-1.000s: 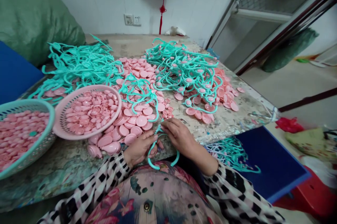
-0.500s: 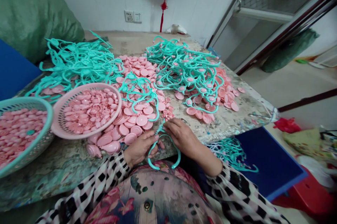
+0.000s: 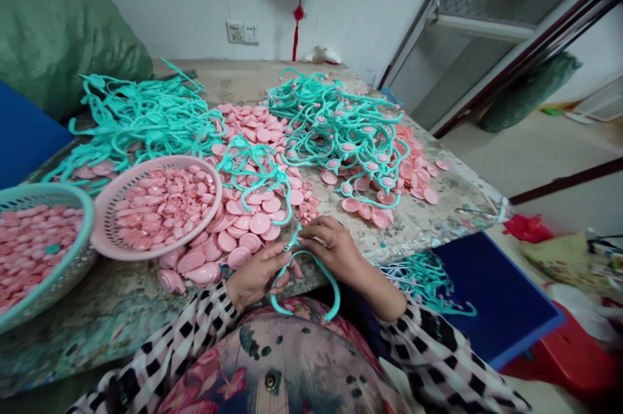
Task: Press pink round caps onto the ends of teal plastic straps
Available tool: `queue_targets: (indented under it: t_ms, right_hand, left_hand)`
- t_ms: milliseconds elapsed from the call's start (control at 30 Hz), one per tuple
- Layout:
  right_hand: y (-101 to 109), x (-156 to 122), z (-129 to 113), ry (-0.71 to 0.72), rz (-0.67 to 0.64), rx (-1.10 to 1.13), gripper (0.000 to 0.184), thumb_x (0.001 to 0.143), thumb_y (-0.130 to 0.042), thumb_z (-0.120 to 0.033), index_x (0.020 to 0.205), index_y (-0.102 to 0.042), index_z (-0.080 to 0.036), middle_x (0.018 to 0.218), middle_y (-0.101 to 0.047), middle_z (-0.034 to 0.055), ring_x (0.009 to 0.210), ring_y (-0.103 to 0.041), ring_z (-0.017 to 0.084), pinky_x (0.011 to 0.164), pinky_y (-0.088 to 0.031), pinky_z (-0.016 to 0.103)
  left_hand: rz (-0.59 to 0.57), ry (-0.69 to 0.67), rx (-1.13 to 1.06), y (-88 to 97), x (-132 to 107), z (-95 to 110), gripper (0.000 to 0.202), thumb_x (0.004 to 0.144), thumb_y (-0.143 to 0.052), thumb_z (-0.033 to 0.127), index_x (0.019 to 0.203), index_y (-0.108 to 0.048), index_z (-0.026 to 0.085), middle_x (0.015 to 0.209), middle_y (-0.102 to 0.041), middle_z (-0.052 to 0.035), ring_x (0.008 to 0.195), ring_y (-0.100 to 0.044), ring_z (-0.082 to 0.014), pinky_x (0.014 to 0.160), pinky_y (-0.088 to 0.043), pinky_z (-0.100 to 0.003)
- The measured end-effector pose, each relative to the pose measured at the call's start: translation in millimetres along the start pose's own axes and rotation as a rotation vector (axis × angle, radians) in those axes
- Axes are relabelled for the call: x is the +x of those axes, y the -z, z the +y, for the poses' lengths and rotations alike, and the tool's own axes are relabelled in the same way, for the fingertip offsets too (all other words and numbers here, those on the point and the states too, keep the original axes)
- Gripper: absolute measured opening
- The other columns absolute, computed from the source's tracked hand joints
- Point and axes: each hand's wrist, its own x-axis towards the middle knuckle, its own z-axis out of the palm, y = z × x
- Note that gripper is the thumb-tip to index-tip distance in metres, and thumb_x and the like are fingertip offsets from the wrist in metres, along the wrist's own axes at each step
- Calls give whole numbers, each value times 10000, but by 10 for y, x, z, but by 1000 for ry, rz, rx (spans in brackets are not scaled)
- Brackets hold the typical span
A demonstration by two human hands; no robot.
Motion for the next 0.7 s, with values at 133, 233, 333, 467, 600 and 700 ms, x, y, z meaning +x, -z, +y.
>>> queue_targets:
  t_ms: [133,233,333,467,600,700]
  right_hand:
    - [-82,-62,-47,-187,109,269,98,845,-620,-291,873,-683,-221,883,-614,45,861,-576,176,793,-472,327]
    - [-171,-71,-83,-386,159,665,201,776,-678,-324,937,-610,-224,848,-601,11,804,-580,157,748,-489,304]
    - [-204,-54,-142,-560,100,1019,356,753,-689,-331,1050,-523,-227,824,-607,-11,745,-604,140,736,-500,295]
    - [-192,-50,-206,-643,46,1170,379,743,-697,-310,1065,-522,-212,822,-615,-16,696,-608,123,696,-498,262]
    - [-245,-79,-177,-664,104,1154,353,702,-735,-331,982,-566,-198,761,-613,-31,638,-592,109,625,-484,231]
    - [-307,-107,-152,-688,147,1132,402,687,-750,-354,1008,-564,-198,751,-615,-31,625,-592,116,600,-481,241]
  left_hand:
    - [-5,9,12,-21,-16,19,425,807,-657,405,1154,-565,177,767,-623,-25,411,-388,-30,358,-277,-156]
    - [-10,9,21,-33,-28,26,383,814,-649,395,1116,-585,169,754,-619,-12,416,-387,-30,364,-267,-156]
    - [-17,2,26,-31,-33,24,330,822,-640,387,1060,-602,161,755,-621,-13,421,-390,-33,367,-260,-162]
    - [-29,-1,29,-20,-32,17,296,824,-635,383,1017,-606,159,749,-621,-18,416,-389,-35,362,-255,-168]
    - [-34,5,30,-19,-41,13,277,824,-636,380,990,-604,161,749,-618,-15,409,-390,-35,357,-243,-170]
    - [-31,2,29,-14,-47,5,273,827,-633,381,985,-603,161,750,-615,-13,410,-385,-31,359,-249,-165]
